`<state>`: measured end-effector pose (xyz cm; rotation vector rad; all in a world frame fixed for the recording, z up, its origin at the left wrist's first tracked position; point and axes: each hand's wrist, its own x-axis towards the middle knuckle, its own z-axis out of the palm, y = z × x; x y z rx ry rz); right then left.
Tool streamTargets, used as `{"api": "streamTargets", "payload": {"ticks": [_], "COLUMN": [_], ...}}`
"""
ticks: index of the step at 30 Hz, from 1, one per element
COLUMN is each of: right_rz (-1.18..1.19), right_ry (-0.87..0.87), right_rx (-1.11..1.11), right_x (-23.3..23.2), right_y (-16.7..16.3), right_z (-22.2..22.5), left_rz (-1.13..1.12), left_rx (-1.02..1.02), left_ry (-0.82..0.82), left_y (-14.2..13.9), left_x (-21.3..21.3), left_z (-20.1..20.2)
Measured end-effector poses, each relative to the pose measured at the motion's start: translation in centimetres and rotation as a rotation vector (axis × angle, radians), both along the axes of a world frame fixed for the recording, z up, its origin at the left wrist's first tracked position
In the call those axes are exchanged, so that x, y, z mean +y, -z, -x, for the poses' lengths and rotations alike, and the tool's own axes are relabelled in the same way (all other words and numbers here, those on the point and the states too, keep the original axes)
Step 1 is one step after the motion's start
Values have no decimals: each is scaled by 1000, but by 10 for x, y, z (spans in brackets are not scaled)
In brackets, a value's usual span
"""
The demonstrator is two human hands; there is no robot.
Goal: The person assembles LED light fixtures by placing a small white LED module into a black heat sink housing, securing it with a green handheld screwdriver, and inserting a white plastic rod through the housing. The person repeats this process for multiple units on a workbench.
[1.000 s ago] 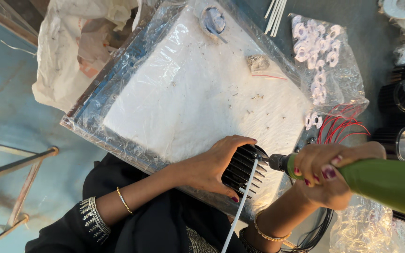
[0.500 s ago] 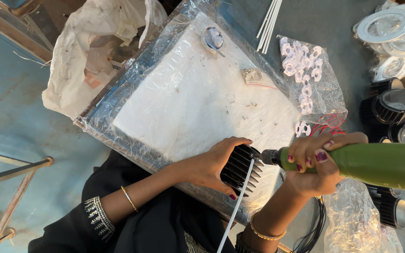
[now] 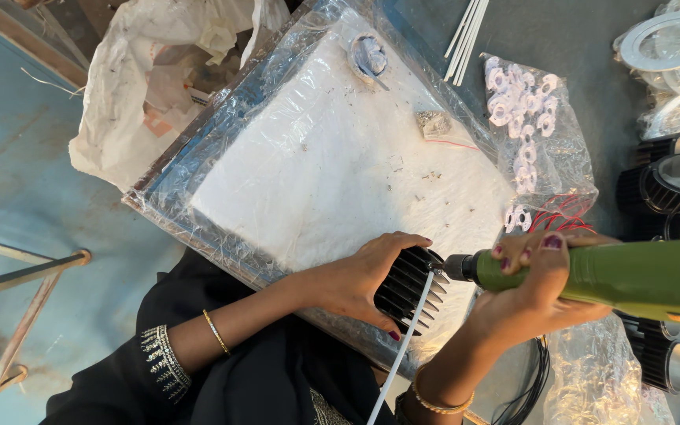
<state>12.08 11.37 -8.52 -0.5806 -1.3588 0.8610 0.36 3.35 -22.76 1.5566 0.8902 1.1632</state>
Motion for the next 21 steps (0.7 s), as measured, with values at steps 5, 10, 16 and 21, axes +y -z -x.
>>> {"api": "streamTargets", "payload": {"ticks": [5,10,16,21], "right_rz": [47,46,56,54], "right_ry": [432,291,8,-186], "right_rx": [5,88,38,-8], "right_x": [-16,-18,0,32], "right_y": [2,6,5,-23], "right_z": [26,20,-10,-39], "left_rz": [-1,-36,-39,-10], "left_rx": [-14,-25,0,-12], "left_ry": [-9,-26,-53,-83], "left_y": [2,-1,-3,7], "left_x": [-2,-5,-5,6], "left_z": [-3,-5,-2,-13]}}
